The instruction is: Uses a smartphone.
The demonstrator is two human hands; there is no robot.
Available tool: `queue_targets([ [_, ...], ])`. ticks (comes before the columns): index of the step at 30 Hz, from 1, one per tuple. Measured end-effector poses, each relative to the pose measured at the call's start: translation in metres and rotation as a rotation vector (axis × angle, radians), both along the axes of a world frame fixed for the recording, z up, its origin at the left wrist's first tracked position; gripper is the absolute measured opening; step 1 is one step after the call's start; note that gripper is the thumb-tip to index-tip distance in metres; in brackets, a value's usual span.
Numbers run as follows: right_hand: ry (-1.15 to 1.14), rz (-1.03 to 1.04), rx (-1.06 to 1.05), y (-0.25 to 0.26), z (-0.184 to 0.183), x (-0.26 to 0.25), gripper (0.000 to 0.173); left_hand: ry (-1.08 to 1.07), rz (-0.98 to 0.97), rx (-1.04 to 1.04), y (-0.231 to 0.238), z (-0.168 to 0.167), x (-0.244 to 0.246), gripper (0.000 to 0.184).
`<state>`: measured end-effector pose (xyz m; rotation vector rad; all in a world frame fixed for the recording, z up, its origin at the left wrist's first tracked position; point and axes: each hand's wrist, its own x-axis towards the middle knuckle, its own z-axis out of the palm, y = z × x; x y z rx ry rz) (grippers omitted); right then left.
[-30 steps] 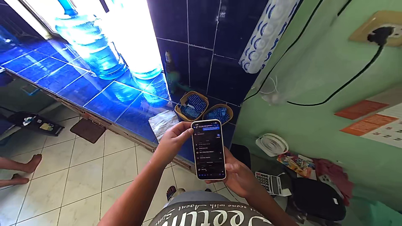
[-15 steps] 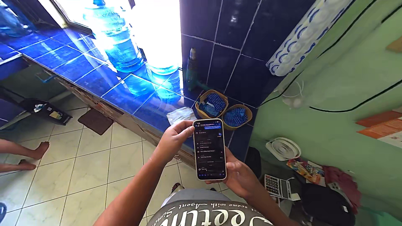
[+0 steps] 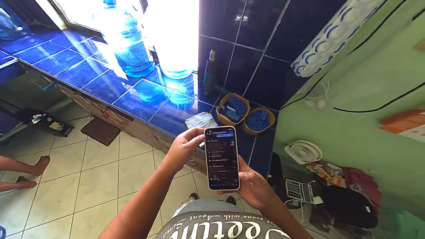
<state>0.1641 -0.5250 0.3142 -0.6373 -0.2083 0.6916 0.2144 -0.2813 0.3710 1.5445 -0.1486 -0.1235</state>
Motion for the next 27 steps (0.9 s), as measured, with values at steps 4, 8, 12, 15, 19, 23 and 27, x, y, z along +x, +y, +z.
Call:
queue_targets([
  [4,-0.030,-0.057,-0.069,0.002,-0.002,-0.002,0.075,0.013,-0.026,-0.009,-0.002,-0.002,0.006,0.019],
  [8,-0.040,-0.096,-0.101,-0.002,-0.003,-0.003,0.076,0.027,-0.047,-0.022,-0.010,-0.004,0.013,0.016],
  [12,-0.036,-0.119,-0.125,-0.015,-0.002,-0.005,0.075,0.042,-0.045,-0.007,-0.026,-0.004,0.019,0.014],
  [15,-0.026,-0.132,-0.137,-0.029,-0.001,-0.005,0.077,0.047,-0.041,0.003,-0.042,-0.006,0.025,0.013],
  [19,-0.036,-0.150,-0.160,-0.051,-0.001,-0.004,0.081,0.059,-0.033,0.017,-0.068,-0.006,0.032,0.009],
  [23,-0.019,-0.150,-0.153,-0.077,-0.003,-0.002,0.083,0.075,-0.027,0.005,-0.095,-0.009,0.036,0.006],
  [27,-0.029,-0.127,-0.140,-0.104,-0.006,0.003,0.081,0.053,-0.024,0.021,-0.118,-0.014,0.039,0.015],
])
